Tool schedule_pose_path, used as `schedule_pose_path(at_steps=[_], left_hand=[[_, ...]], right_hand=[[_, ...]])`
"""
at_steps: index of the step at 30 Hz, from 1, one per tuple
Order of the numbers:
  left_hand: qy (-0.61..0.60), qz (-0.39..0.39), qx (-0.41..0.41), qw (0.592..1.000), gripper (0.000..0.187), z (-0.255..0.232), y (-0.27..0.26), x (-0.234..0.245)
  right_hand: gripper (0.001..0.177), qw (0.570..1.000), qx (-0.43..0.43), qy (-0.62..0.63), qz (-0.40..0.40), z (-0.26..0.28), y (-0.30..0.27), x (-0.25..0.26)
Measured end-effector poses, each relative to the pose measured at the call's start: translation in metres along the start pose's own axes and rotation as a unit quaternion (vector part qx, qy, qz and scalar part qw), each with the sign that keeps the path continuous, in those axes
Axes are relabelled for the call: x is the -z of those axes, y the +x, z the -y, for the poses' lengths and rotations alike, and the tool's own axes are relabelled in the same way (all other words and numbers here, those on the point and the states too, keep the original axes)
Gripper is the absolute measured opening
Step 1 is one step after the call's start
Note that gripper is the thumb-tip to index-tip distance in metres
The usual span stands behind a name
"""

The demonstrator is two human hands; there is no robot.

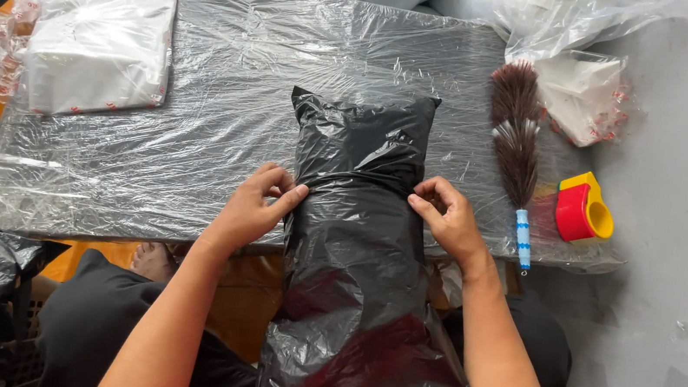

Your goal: Packing a rolled-up soft material into a black plastic bag and smoothing it out.

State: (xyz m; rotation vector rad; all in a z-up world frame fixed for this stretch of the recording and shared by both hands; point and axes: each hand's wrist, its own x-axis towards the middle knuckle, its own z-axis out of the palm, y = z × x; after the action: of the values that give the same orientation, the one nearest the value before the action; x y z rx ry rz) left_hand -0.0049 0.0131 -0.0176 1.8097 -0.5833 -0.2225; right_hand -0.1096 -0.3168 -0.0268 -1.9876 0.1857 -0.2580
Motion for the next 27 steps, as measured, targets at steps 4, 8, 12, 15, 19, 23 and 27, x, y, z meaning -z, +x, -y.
schedule_pose_path(at_steps=[4,8,12,15,19,23,27], left_hand=[[-0.047,-0.011,0.038,0.998,0.038,0.027,0.001,-0.005],[-0.086,-0.053,0.018,0.995,0.028,0.030,0.000,-0.015],[-0.087,-0.125,0.030,0.988,0.024,0.045,0.009,-0.029],[-0.148,-0.131,0.055,0.979,0.024,0.031,0.014,-0.036],[-0.241,-0.110,0.071,0.962,0.026,0.036,0.028,-0.042],[-0.202,-0.133,0.066,0.968,0.029,0.052,0.028,-0.044],[-0.128,-0.124,0.063,0.982,0.035,0.074,0.016,-0.042]], right_hand=[[0.019,1.000,-0.016,-0.007,-0.006,-0.008,-0.009,-0.004],[0.018,0.998,-0.006,0.040,-0.049,-0.033,-0.007,-0.015],[0.018,0.992,0.022,0.099,-0.076,-0.034,-0.001,-0.026],[0.019,0.986,0.024,0.146,-0.072,-0.032,0.000,-0.035],[0.019,0.978,0.018,0.187,-0.092,-0.022,0.004,-0.047],[0.019,0.971,-0.012,0.186,-0.147,-0.024,0.001,-0.050],[0.013,0.939,-0.030,0.299,-0.165,-0.007,-0.010,-0.055]])
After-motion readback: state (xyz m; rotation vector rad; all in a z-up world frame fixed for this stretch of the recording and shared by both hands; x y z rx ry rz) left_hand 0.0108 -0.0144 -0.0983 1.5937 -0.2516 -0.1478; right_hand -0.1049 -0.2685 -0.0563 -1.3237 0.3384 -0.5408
